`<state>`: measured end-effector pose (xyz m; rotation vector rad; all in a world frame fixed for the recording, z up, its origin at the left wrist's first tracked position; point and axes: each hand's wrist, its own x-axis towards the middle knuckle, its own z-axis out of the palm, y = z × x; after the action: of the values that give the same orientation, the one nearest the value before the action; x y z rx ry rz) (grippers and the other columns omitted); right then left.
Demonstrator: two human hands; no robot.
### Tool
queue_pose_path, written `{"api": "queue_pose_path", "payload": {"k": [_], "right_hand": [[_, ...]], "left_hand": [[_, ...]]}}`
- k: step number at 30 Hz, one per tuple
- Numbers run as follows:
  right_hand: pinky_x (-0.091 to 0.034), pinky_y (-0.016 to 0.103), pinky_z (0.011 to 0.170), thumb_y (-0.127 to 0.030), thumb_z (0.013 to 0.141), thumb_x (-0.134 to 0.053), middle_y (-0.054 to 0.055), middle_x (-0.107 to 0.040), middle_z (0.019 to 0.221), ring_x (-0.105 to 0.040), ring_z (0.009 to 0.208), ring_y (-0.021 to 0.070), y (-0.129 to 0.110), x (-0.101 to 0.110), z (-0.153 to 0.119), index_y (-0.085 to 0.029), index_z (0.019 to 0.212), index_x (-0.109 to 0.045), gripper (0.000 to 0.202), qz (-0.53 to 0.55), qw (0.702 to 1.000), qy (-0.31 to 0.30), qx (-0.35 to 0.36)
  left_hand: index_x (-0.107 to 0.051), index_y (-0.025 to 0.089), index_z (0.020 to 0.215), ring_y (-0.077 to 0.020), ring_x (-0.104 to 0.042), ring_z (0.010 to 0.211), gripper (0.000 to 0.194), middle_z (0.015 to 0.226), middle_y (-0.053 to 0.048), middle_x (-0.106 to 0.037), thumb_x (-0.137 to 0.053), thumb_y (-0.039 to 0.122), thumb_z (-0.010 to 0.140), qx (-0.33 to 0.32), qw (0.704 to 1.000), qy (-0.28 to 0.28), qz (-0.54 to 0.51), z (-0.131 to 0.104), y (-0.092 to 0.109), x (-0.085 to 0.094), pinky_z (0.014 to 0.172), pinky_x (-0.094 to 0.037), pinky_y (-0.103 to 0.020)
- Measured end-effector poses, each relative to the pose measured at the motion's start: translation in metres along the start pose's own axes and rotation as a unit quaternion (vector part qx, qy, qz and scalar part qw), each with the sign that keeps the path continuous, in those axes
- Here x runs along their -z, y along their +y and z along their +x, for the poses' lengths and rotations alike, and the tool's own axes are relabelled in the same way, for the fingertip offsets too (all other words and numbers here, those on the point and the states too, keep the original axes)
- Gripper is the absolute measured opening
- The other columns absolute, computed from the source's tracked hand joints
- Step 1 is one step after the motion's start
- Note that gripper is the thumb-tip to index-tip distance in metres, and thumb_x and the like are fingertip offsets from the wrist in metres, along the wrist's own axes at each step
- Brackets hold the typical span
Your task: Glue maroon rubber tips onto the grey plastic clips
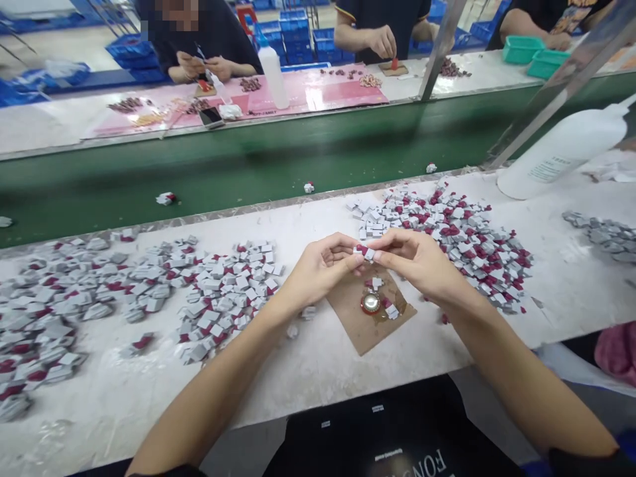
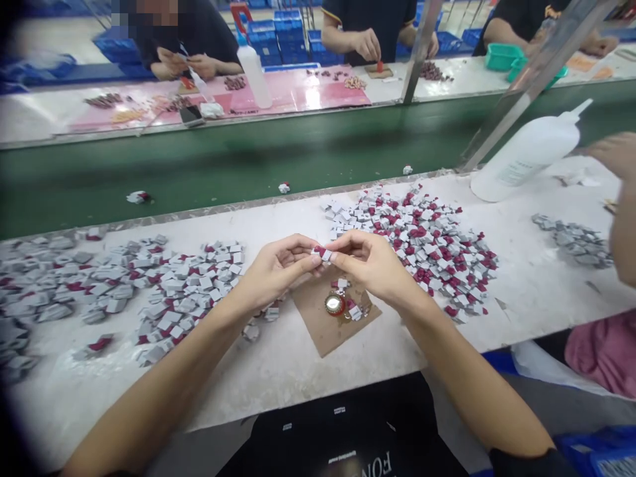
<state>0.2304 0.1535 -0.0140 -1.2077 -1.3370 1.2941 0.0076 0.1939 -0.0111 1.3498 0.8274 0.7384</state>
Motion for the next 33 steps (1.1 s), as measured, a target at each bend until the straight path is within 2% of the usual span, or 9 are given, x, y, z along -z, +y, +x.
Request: {"api": "queue_pose_path", "payload": {"k": [5, 7, 11, 15, 18, 22, 26, 30, 33], "right_hand": [[-0.064, 0.042, 0.095, -0.022, 0.095, -0.076, 0.01, -0.085, 0.12, -0.079, 0.105, 0.0268, -0.006, -0.02, 0.1, -0.021, 0.12, -0.084, 0.027, -0.202, 0.977, 0.008, 0.066], [-0.06, 0.044, 0.102, -0.017, 0.095, -0.073, 0.01, -0.082, 0.121, -0.076, 0.107, 0.0275, -0.005, -0.042, 0.15, -0.021, 0.127, -0.082, 0.033, -0.311, 0.948, 0.027, 0.061], [-0.055, 0.049, 0.11, -0.014, 0.086, -0.082, 0.017, -0.075, 0.132, -0.071, 0.119, 0.0348, 0.005, -0.097, 0.226, -0.018, 0.126, -0.083, 0.041, -0.328, 0.943, 0.011, 0.049], [-0.053, 0.048, 0.113, -0.007, 0.081, -0.079, 0.017, -0.075, 0.124, -0.07, 0.119, 0.0343, 0.015, -0.119, 0.257, -0.017, 0.096, -0.084, 0.019, -0.313, 0.948, -0.001, 0.053], [-0.054, 0.046, 0.112, -0.009, 0.085, -0.071, 0.012, -0.078, 0.113, -0.071, 0.112, 0.0299, 0.017, -0.098, 0.258, -0.019, 0.093, -0.081, 0.017, -0.292, 0.954, 0.009, 0.07], [-0.06, 0.043, 0.097, -0.014, 0.081, -0.07, 0.012, -0.08, 0.118, -0.073, 0.1, 0.0264, 0.011, -0.04, 0.232, -0.018, 0.112, -0.074, 0.031, -0.258, 0.961, 0.043, 0.087], [-0.061, 0.038, 0.085, -0.019, 0.077, -0.073, 0.011, -0.078, 0.124, -0.071, 0.093, 0.0228, -0.001, 0.013, 0.179, -0.022, 0.116, -0.065, 0.04, -0.223, 0.965, 0.077, 0.114], [-0.057, 0.038, 0.082, -0.023, 0.079, -0.076, 0.008, -0.077, 0.119, -0.07, 0.1, 0.0245, -0.011, 0.036, 0.121, -0.026, 0.107, -0.064, 0.03, -0.203, 0.959, 0.086, 0.177], [-0.056, 0.038, 0.081, -0.024, 0.085, -0.076, 0.007, -0.076, 0.116, -0.071, 0.102, 0.0246, -0.014, 0.039, 0.082, -0.026, 0.106, -0.064, 0.025, -0.204, 0.953, 0.099, 0.2]], "left_hand": [[-0.076, 0.02, 0.104, -0.0229, -0.075, 0.094, 0.029, 0.108, -0.008, -0.08, -0.089, 0.04, 0.087, -0.037, 0.975, 0.183, 0.12, 0.012, 0.003, 0.063, 0.08, -0.06, -0.034], [-0.075, 0.021, 0.101, -0.0223, -0.071, 0.091, 0.02, 0.105, -0.007, -0.078, -0.084, 0.033, 0.088, -0.018, 0.942, 0.272, 0.196, 0.023, 0.003, 0.09, 0.078, -0.056, -0.032], [-0.068, 0.021, 0.09, -0.0222, -0.067, 0.079, 0.01, 0.089, -0.005, -0.073, -0.077, 0.021, 0.087, 0.061, 0.89, 0.367, 0.264, 0.054, -0.009, 0.129, 0.076, -0.051, -0.034], [-0.061, 0.023, 0.084, -0.0236, -0.067, 0.078, 0.016, 0.082, -0.004, -0.07, -0.076, 0.017, 0.086, 0.096, 0.869, 0.4, 0.274, 0.086, -0.025, 0.15, 0.081, -0.051, -0.037], [-0.06, 0.023, 0.081, -0.0252, -0.069, 0.09, 0.022, 0.088, -0.006, -0.072, -0.081, 0.018, 0.086, 0.098, 0.871, 0.401, 0.268, 0.113, -0.026, 0.155, 0.089, -0.052, -0.038], [-0.064, 0.021, 0.08, -0.0271, -0.071, 0.092, 0.02, 0.093, -0.011, -0.076, -0.082, 0.018, 0.087, 0.095, 0.9, 0.351, 0.239, 0.156, -0.015, 0.14, 0.09, -0.053, -0.04], [-0.068, 0.02, 0.092, -0.0315, -0.071, 0.107, 0.015, 0.11, -0.015, -0.078, -0.081, 0.016, 0.088, 0.062, 0.924, 0.3, 0.227, 0.177, 0.005, 0.092, 0.095, -0.053, -0.041], [-0.072, 0.022, 0.106, -0.0244, -0.075, 0.098, 0.015, 0.107, -0.01, -0.079, -0.063, 0.033, 0.109, 0.001, 0.975, 0.153, 0.163, 0.156, 0.023, 0.032, 0.085, -0.056, -0.036], [-0.074, 0.019, 0.099, -0.02, -0.073, 0.086, 0.018, 0.1, -0.009, -0.078, -0.07, 0.035, 0.106, -0.04, 0.997, 0.014, 0.064, 0.13, 0.029, 0.001, 0.078, -0.056, -0.033]]}}
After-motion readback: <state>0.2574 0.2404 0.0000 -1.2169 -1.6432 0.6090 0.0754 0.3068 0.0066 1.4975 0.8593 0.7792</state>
